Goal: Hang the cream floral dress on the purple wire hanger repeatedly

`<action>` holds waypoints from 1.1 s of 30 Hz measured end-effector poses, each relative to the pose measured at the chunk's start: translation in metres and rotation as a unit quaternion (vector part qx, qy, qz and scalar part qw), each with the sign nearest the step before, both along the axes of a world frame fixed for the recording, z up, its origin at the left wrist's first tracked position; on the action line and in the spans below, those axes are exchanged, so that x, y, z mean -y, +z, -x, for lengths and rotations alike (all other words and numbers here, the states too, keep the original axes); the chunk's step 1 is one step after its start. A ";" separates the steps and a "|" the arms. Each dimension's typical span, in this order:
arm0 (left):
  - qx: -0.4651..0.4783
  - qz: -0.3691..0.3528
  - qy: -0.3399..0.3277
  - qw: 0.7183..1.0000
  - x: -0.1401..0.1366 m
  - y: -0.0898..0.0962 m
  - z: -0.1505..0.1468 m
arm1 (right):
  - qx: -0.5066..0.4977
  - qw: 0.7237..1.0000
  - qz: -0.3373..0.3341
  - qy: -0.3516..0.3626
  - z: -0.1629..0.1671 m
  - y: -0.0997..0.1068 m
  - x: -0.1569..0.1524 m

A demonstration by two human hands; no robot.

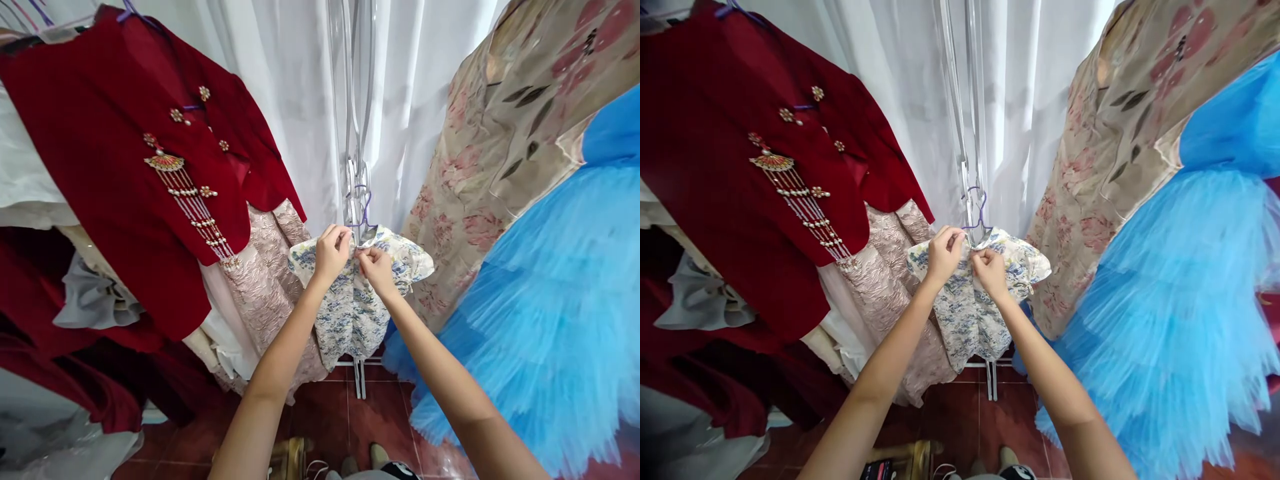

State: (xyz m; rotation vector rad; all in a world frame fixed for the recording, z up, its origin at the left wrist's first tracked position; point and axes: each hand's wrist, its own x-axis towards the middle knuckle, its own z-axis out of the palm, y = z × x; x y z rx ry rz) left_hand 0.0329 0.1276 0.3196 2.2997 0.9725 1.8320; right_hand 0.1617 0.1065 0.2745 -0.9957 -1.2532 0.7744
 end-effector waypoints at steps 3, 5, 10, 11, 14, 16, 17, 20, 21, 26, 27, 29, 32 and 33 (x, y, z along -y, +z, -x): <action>0.085 0.014 0.031 0.996 -0.007 0.004 0.015 | 0.033 0.999 0.038 0.007 0.001 -0.032 0.001; 0.163 0.033 0.045 0.985 -0.017 0.006 0.037 | 0.052 0.997 0.060 0.021 -0.002 -0.057 0.008; 0.367 0.106 0.026 0.924 -0.043 -0.012 0.115 | 0.077 0.993 0.082 0.021 -0.013 -0.110 0.034; 0.421 0.136 0.014 0.897 -0.045 -0.020 0.127 | 0.078 0.993 0.081 0.026 -0.015 -0.118 0.039; 0.566 0.239 -0.020 0.789 -0.041 -0.049 0.143 | 0.068 0.991 0.082 0.075 -0.017 -0.134 0.048; 0.608 0.275 -0.027 0.744 -0.033 -0.069 0.140 | 0.045 0.990 0.094 0.099 -0.017 -0.143 0.050; 0.619 0.279 -0.024 0.734 -0.028 -0.079 0.135 | 0.029 0.989 0.102 0.103 -0.018 -0.147 0.050; 0.638 0.266 -0.006 0.722 -0.014 -0.107 0.119 | -0.024 0.986 0.130 0.099 -0.023 -0.159 0.050; 0.640 0.264 0.001 0.722 -0.010 -0.116 0.113 | -0.036 0.985 0.140 0.099 -0.025 -0.163 0.050; 0.543 0.262 0.013 0.798 0.010 -0.153 0.084 | -0.065 0.974 0.189 0.104 -0.033 -0.188 0.055; 0.518 0.262 0.008 0.814 0.014 -0.156 0.076 | -0.066 0.973 0.196 0.104 -0.034 -0.194 0.056; 0.479 0.273 -0.012 0.834 0.022 -0.157 0.059 | -0.057 0.971 0.208 0.104 -0.038 -0.204 0.057; 0.424 0.319 -0.056 0.846 0.035 -0.149 0.027 | 0.013 0.971 0.214 0.106 -0.054 -0.210 0.059; 0.400 0.338 -0.072 0.849 0.041 -0.146 0.015 | 0.052 0.971 0.214 0.096 -0.061 -0.208 0.060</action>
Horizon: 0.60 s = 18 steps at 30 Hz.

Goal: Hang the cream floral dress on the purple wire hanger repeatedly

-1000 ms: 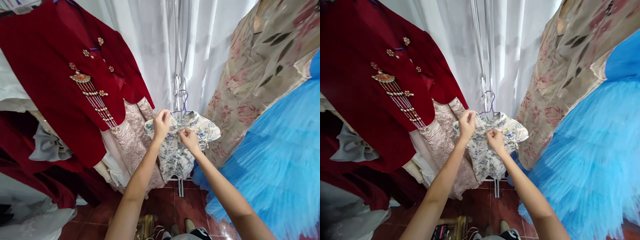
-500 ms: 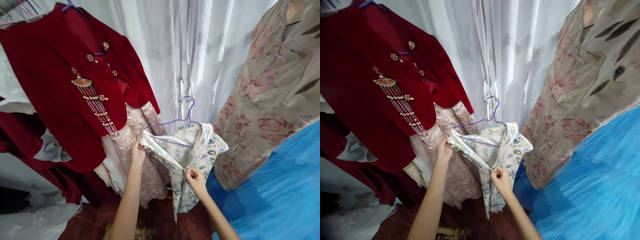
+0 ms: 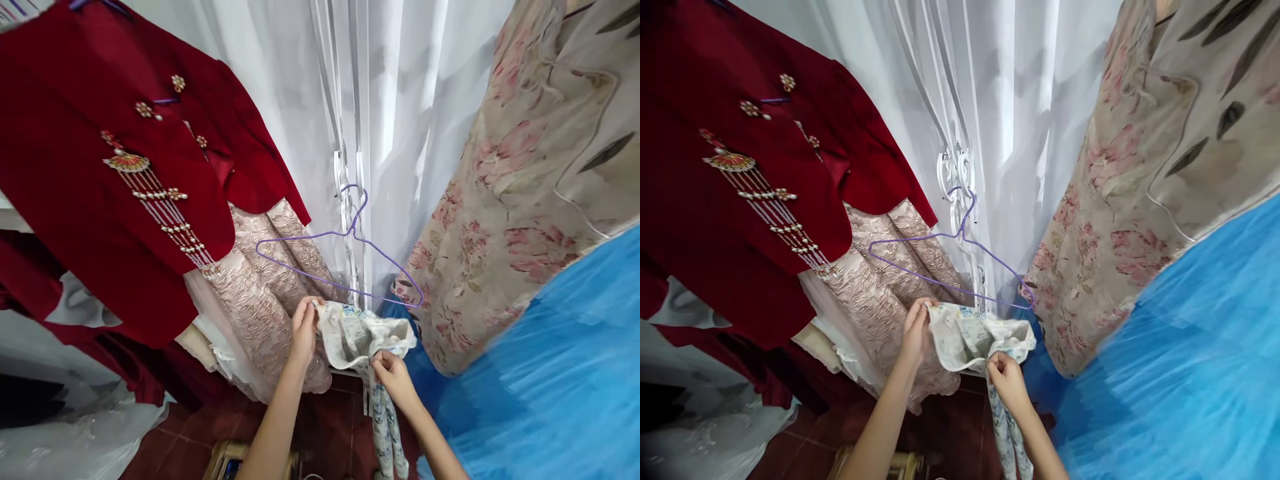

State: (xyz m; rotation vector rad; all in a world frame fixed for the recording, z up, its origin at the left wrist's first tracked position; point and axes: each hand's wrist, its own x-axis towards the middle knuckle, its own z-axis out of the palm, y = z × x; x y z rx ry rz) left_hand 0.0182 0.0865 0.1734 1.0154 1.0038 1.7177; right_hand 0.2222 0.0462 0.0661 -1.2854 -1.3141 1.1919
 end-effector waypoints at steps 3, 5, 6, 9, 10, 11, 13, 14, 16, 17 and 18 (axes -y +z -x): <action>-0.084 -0.006 -0.080 0.993 0.021 0.002 -0.040 | 0.077 0.996 -0.045 0.001 -0.017 0.017 0.005; -0.163 -0.039 -0.112 0.979 0.035 -0.003 -0.065 | 0.042 0.994 -0.085 0.062 -0.023 0.032 0.011; -0.199 -0.056 -0.123 0.971 0.041 -0.007 -0.074 | 0.012 0.990 -0.092 0.104 -0.025 0.039 0.014; -0.264 -0.075 -0.143 0.951 0.051 -0.019 -0.090 | -0.033 0.985 -0.059 0.162 -0.027 0.047 0.021; -0.278 -0.073 -0.147 0.947 0.053 -0.023 -0.090 | -0.031 0.985 -0.051 0.160 -0.029 0.046 0.023; -0.289 -0.067 -0.149 0.943 0.053 -0.026 -0.088 | -0.026 0.986 -0.052 0.158 -0.031 0.044 0.023; -0.292 -0.046 -0.169 0.940 0.054 -0.034 -0.079 | -0.018 0.983 -0.073 0.165 -0.035 0.039 0.024; -0.279 -0.031 -0.194 0.940 0.056 -0.039 -0.074 | -0.016 0.982 -0.088 0.166 -0.036 0.036 0.025; -0.232 0.008 -0.278 0.932 0.063 -0.053 -0.063 | -0.013 0.982 -0.119 0.146 -0.036 0.032 0.026; -0.211 0.028 -0.321 0.923 0.068 -0.063 -0.058 | -0.010 0.982 -0.136 0.128 -0.035 0.032 0.027; -0.204 0.052 -0.348 0.914 0.073 -0.073 -0.054 | -0.006 0.982 -0.154 0.106 -0.034 0.032 0.028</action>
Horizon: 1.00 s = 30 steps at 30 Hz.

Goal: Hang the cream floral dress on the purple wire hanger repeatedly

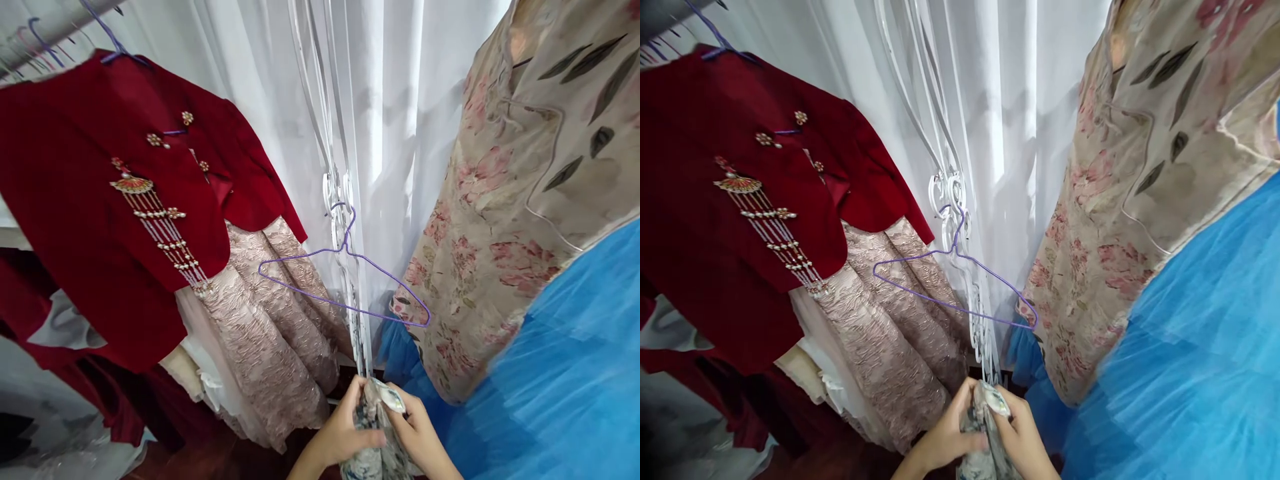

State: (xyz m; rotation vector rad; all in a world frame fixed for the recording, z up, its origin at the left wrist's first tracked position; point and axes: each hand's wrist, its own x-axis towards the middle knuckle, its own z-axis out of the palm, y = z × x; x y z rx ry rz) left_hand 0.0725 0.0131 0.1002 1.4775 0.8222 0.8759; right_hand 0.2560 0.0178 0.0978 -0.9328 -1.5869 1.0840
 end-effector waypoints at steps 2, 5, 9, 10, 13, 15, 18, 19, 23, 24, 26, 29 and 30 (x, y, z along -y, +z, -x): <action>-0.049 0.042 0.015 0.998 0.012 -0.021 0.005 | -0.001 0.998 -0.035 -0.050 0.002 0.002 0.002; -0.176 0.070 0.085 0.978 0.024 -0.044 0.013 | 0.004 0.992 -0.060 -0.111 -0.005 0.004 0.002; -0.273 0.062 0.042 0.959 0.015 -0.046 0.031 | 0.014 0.978 -0.020 -0.206 -0.031 -0.008 0.000; -0.283 0.057 0.028 0.957 0.010 -0.044 0.037 | 0.014 0.971 -0.006 -0.240 -0.037 -0.014 0.001; -0.300 0.038 0.013 0.953 -0.005 -0.035 0.054 | 0.017 0.945 0.035 -0.324 -0.050 -0.038 0.008; -0.295 0.022 0.020 0.955 -0.011 -0.030 0.063 | 0.026 0.934 0.053 -0.352 -0.053 -0.053 0.014; -0.276 -0.002 0.028 0.961 -0.016 -0.023 0.076 | 0.065 0.932 0.044 -0.353 -0.057 -0.063 0.021; -0.275 -0.012 0.026 0.961 -0.017 -0.020 0.081 | 0.086 0.936 0.031 -0.340 -0.061 -0.061 0.022; -0.316 -0.097 0.009 0.944 -0.028 0.004 0.111 | 0.189 0.947 -0.076 -0.248 -0.094 -0.025 0.016; -0.325 -0.140 0.007 0.935 -0.033 0.013 0.119 | 0.208 0.944 -0.115 -0.230 -0.103 -0.010 0.012; -0.325 -0.241 0.012 0.914 -0.045 0.037 0.133 | 0.229 0.929 -0.187 -0.224 -0.118 0.022 -0.001; -0.299 -0.346 0.042 0.888 -0.062 0.075 0.143 | 0.214 0.895 -0.264 -0.287 -0.125 0.069 -0.025; -0.289 -0.362 0.059 0.885 -0.066 0.086 0.142 | 0.194 0.893 -0.257 -0.315 -0.123 0.083 -0.035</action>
